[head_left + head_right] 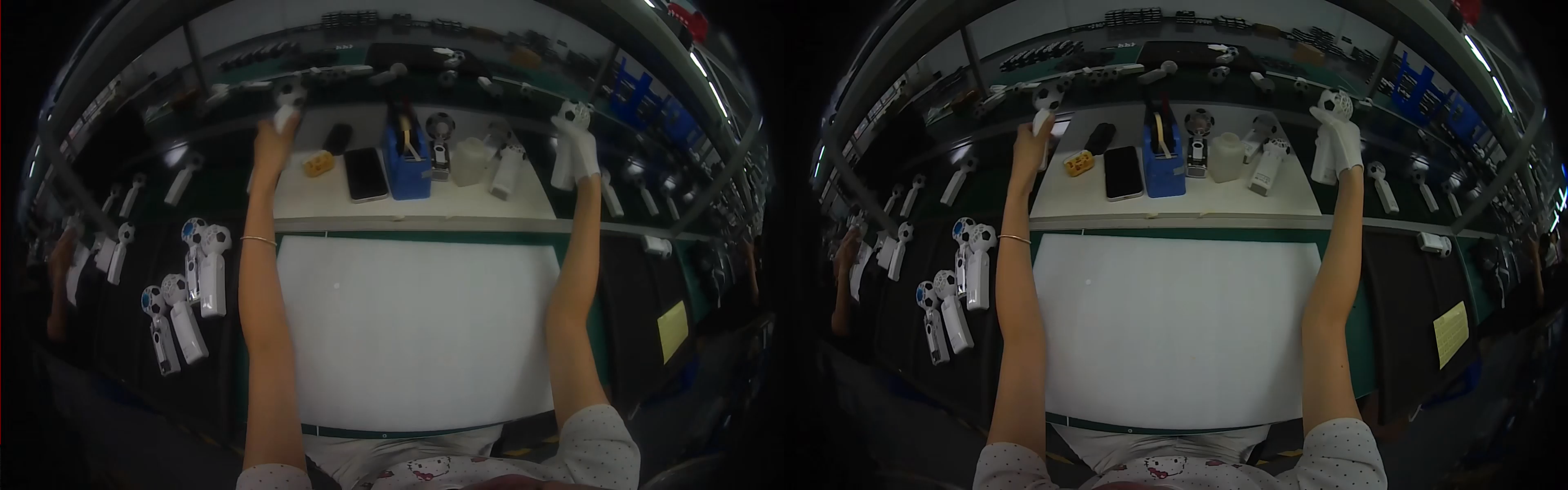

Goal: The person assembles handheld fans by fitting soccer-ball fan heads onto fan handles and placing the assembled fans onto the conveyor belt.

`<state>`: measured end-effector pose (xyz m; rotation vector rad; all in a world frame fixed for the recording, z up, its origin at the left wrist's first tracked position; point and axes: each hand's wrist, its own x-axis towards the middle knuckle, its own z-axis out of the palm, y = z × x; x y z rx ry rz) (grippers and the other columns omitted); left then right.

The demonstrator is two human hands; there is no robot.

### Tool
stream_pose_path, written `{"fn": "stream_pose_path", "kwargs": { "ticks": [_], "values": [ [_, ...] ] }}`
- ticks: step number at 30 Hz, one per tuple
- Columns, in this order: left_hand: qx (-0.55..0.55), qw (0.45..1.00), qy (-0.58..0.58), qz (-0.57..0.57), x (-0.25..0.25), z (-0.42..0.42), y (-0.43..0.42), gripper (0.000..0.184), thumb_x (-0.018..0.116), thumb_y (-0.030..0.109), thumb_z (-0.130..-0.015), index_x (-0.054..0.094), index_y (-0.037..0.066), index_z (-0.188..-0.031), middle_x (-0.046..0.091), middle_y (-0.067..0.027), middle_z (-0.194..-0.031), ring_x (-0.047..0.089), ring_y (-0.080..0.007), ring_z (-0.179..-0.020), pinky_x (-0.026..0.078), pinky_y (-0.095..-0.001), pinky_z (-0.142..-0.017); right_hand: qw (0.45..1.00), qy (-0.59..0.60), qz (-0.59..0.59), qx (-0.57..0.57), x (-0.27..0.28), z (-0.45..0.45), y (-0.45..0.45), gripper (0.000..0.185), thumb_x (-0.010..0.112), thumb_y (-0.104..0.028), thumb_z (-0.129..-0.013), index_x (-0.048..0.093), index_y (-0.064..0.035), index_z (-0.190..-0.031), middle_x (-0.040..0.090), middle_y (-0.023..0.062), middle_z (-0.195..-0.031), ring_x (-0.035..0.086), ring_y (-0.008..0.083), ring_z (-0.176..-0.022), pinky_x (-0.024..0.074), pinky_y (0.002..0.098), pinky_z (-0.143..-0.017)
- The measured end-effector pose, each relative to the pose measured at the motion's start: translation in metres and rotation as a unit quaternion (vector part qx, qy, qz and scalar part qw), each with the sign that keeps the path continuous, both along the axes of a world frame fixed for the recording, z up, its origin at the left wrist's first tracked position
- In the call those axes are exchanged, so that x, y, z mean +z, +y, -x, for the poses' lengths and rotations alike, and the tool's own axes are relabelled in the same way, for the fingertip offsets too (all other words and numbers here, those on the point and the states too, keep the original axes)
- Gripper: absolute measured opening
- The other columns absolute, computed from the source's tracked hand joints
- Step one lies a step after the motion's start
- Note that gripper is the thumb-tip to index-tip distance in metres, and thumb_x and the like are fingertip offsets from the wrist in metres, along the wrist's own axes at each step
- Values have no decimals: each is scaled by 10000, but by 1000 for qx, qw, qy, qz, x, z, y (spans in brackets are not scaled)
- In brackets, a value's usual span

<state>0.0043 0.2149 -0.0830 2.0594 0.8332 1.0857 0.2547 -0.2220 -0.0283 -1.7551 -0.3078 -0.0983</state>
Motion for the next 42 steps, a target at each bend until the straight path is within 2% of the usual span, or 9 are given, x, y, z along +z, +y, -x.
{"fn": "stream_pose_path", "kwargs": {
  "ticks": [3,12,18,21,30,36,38,40,42],
  "values": [
    [-85,996,-6,2,24,0,-24,624,523,581,-856,531,-6,-1068,604,-107,-846,598,-195,-752,470,-300,-661,952,-51,251,-167,-33,-14,7,543,722,-294,-706,584,14,-1131,654,158,-998,629,260,-907,477,334,-793],
    [-287,957,-24,19,65,3,-100,649,555,587,-831,500,27,-1154,596,-79,-888,600,-187,-848,489,-310,-753,880,-52,410,-234,-104,-76,4,613,645,-264,-781,443,-31,-1311,585,194,-1182,579,324,-1081,471,385,-894],
    [-433,896,-94,-28,73,0,-137,590,819,233,-685,468,50,-1121,550,-98,-1064,556,-207,-1000,471,-332,-875,968,-89,-60,228,28,65,70,567,633,-272,-796,490,0,-1273,585,185,-1187,552,241,-1124,441,338,-935],
    [-420,890,-151,-90,71,-1,-155,585,844,57,-601,476,87,-1055,565,-77,-1048,557,-208,-1003,438,-348,-934,909,-200,15,366,37,125,87,612,731,-246,-736,502,-34,-1263,594,114,-1180,553,210,-1122,444,331,-947],
    [-216,763,-262,-550,81,12,-178,645,862,144,-567,483,133,-1089,575,-59,-1059,558,-227,-936,456,-343,-787,903,-160,-89,388,17,160,93,541,818,-271,-689,562,-112,-1139,596,34,-1096,575,128,-984,514,268,-834],
    [-213,743,-282,-569,99,26,-149,264,658,282,-839,557,92,-992,619,-65,-917,586,-201,-805,442,-319,-700,811,-101,-246,521,18,154,102,491,707,-342,-797,520,-84,-1171,586,85,-1108,592,187,-996,511,338,-893],
    [-98,866,-222,-437,89,26,-120,214,589,275,-881,580,69,-936,632,-84,-877,598,-223,-787,454,-311,-701,751,-4,-341,566,26,164,99,460,628,-407,-848,514,-77,-1147,578,94,-1088,592,191,-970,493,331,-914],
    [1,956,-59,-287,76,25,-86,271,584,281,-874,575,50,-1016,621,-135,-968,610,-249,-867,473,-327,-732,715,51,-377,587,26,160,96,448,599,-409,-865,505,-75,-1147,574,94,-1073,591,192,-961,492,328,-917],
    [187,918,157,-313,31,15,-33,372,601,300,-859,553,15,-1094,589,-189,-1070,598,-292,-979,489,-364,-791,673,102,-411,606,24,155,98,437,571,-412,-882,495,-72,-1147,570,93,-1059,589,193,-951,491,325,-919]
  ]
}}
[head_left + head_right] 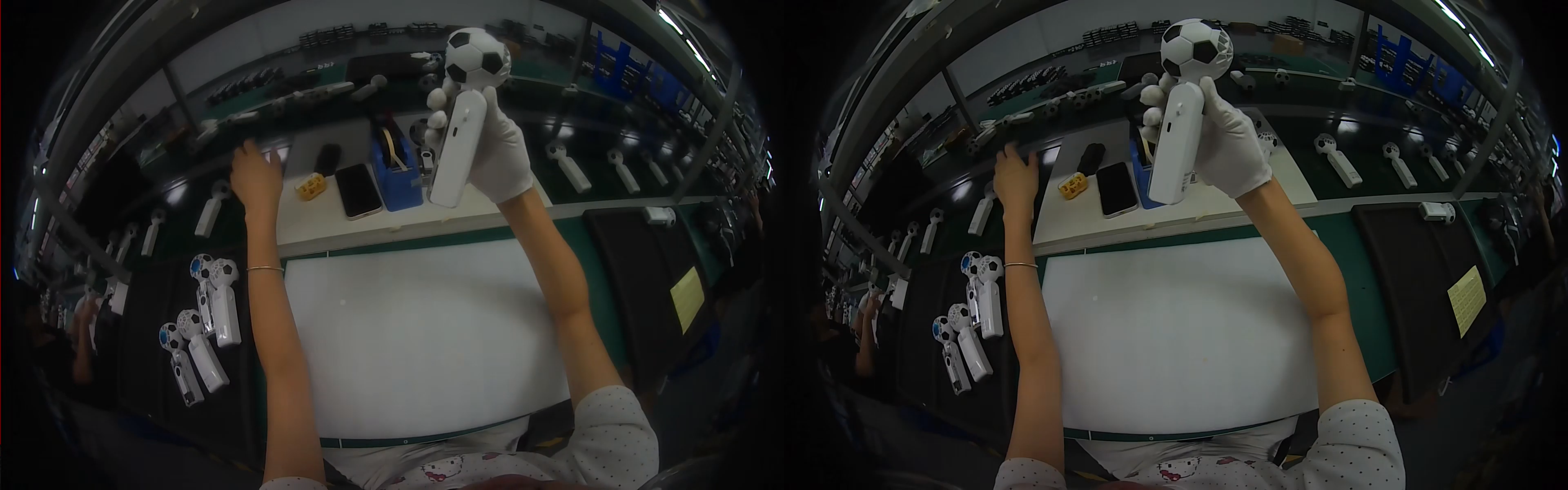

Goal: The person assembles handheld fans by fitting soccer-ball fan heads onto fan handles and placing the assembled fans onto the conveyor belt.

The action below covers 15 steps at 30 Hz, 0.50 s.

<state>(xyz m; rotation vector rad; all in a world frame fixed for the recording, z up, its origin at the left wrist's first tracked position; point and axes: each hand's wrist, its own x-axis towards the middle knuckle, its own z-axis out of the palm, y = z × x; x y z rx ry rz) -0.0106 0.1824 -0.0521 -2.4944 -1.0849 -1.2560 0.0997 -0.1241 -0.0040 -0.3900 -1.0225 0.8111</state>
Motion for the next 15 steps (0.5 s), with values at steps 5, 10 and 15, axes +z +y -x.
{"fn": "stream_pose_path", "kwargs": {
  "ticks": [5,10,15],
  "values": [
    [131,939,144,284,-87,9,66,614,653,443,-792,516,-21,-1170,531,-227,-1205,556,-340,-1106,486,-419,-872,999,5,-20,27,-2,-5,6,465,444,-484,-924,456,-116,-1210,569,69,-1099,599,180,-951,490,360,-951],
    [48,861,-90,498,-88,7,87,471,643,345,-834,552,-11,-1131,577,-191,-1096,573,-295,-1056,496,-416,-833,998,24,-26,60,-2,-6,2,475,442,-491,-922,459,-110,-1206,563,74,-1104,594,180,-961,489,354,-956],
    [-332,570,-446,605,-49,-9,54,385,646,263,-856,547,7,-1127,570,-114,-957,586,-202,-913,501,-287,-769,997,19,-10,-72,6,7,0,488,466,-490,-914,460,-98,-1206,556,74,-1085,591,178,-965,487,348,-955]
  ]
}}
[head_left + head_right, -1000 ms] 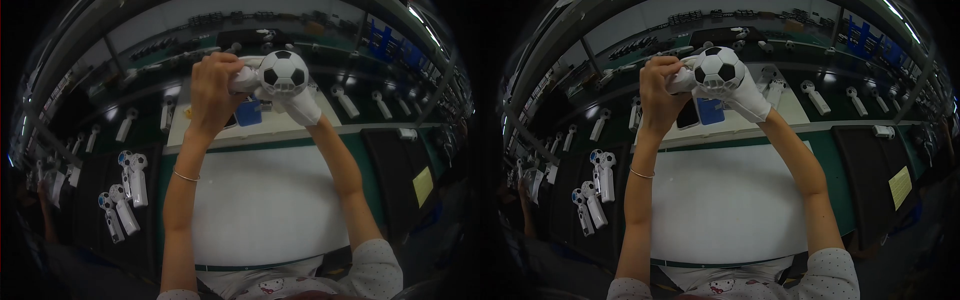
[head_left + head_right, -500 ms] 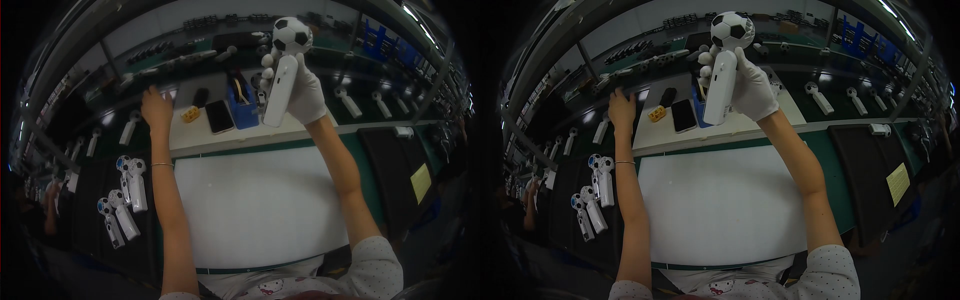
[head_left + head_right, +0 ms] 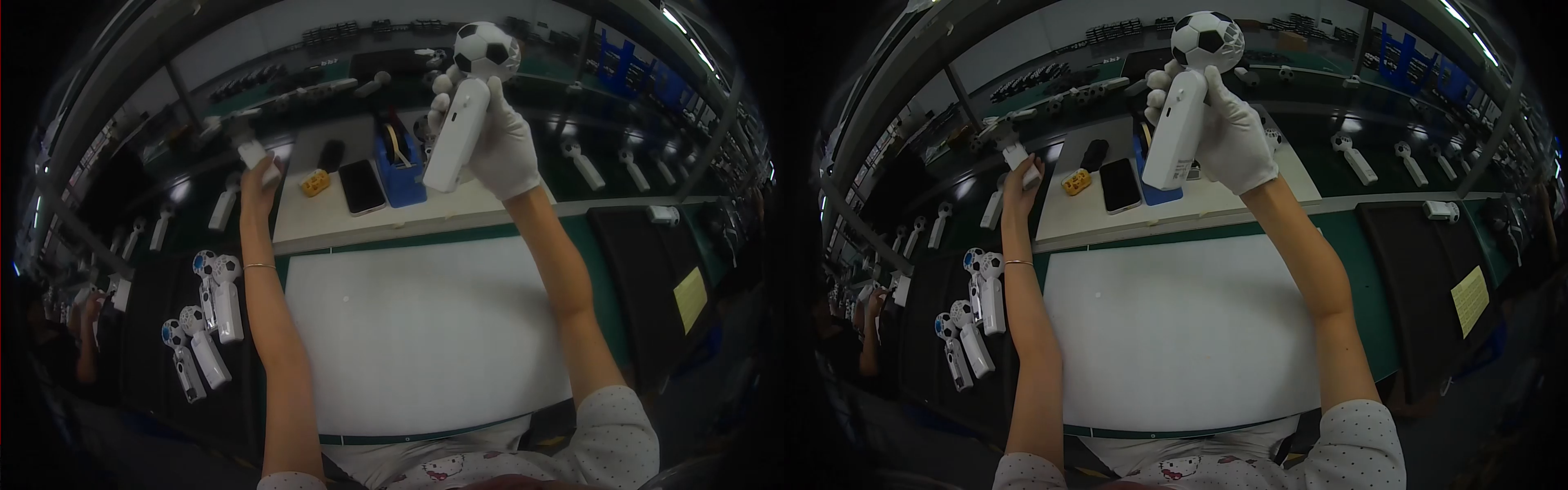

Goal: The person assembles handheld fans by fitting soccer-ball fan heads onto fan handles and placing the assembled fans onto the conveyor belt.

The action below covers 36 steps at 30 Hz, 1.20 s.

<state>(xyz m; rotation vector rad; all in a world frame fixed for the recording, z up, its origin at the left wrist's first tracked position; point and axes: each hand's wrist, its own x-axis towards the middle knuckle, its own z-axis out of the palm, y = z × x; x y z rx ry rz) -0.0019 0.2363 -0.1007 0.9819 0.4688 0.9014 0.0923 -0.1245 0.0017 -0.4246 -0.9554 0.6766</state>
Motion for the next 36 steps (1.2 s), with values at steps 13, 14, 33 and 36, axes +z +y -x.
{"fn": "stream_pose_path", "kwargs": {
  "ticks": [13,14,33,36],
  "values": [
    [-322,919,-89,-207,81,-8,-187,681,297,601,-928,431,52,-1309,576,-128,-1127,598,-209,-996,521,-340,-868,985,-1,20,-171,0,-13,-4,442,681,-338,-827,525,-69,-1140,576,9,-870,566,108,-779,487,241,-751],
    [-325,919,-90,-207,80,-7,-199,681,297,601,-928,431,52,-1309,576,-128,-1127,598,-209,-996,521,-340,-868,977,-34,31,-209,-1,-16,-7,470,672,-301,-837,491,-63,-1199,571,10,-909,553,102,-805,478,229,-766],
    [-352,863,5,-362,85,6,-235,788,536,642,-807,436,44,-1310,510,-181,-1143,504,-299,-1102,388,-416,-942,609,-417,55,-673,24,-29,-44,187,720,-111,-707,647,1,-838,637,45,-782,612,106,-687,512,232,-613],
    [-341,861,8,-377,83,9,-249,769,538,640,-809,436,73,-1318,506,-161,-1153,480,-293,-1123,362,-412,-960,680,-317,11,-661,25,-27,-49,119,647,-109,-757,642,9,-753,614,29,-669,596,95,-671,502,235,-635]
  ]
}}
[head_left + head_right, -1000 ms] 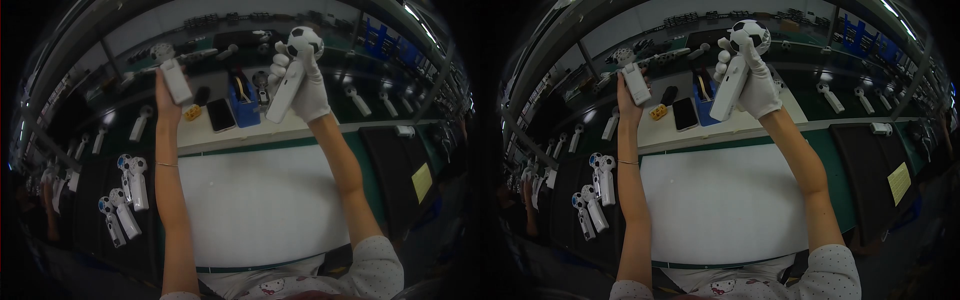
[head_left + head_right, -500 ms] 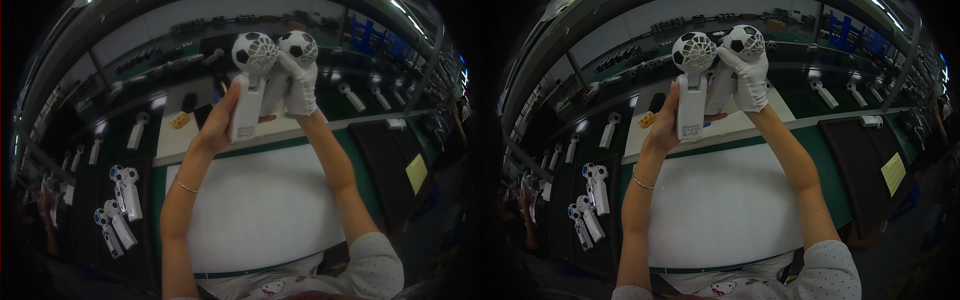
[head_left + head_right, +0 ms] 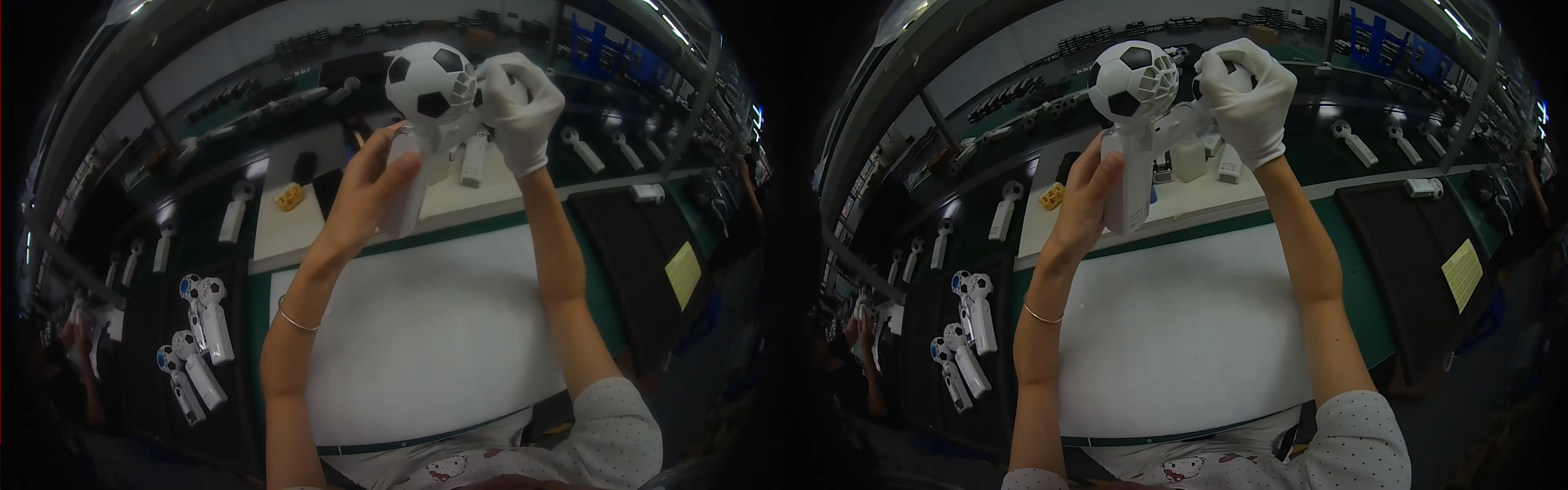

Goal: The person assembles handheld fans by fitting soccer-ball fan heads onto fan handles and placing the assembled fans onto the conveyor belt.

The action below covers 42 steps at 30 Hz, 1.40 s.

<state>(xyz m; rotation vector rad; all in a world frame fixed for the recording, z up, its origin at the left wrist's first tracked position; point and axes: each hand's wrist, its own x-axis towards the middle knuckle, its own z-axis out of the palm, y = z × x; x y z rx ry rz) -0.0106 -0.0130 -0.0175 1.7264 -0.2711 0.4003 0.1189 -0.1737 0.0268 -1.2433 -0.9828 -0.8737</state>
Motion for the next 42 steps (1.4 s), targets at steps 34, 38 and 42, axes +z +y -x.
{"fn": "stream_pose_path", "kwargs": {
  "ticks": [34,38,42],
  "values": [
    [-122,974,-27,187,10,-9,5,699,330,633,-901,440,21,-1219,623,-174,-1032,644,-169,-768,563,-292,-659,679,185,-39,710,2,-24,-5,902,462,-746,-749,417,8,-1242,586,112,-971,618,128,-787,573,236,-673],
    [-84,983,-34,162,13,-8,1,684,336,622,-907,439,16,-1208,623,-170,-998,638,-162,-765,558,-277,-641,924,152,84,342,4,-10,-16,781,527,-700,-752,509,-14,-1125,639,115,-838,672,182,-714,594,299,-650],
    [-62,980,-35,185,16,-5,5,679,351,618,-906,439,14,-1205,621,-167,-983,634,-162,-781,557,-276,-648,930,171,72,318,12,11,-12,678,593,-597,-776,510,-11,-1108,662,140,-880,683,206,-761,595,320,-673]
  ]
}}
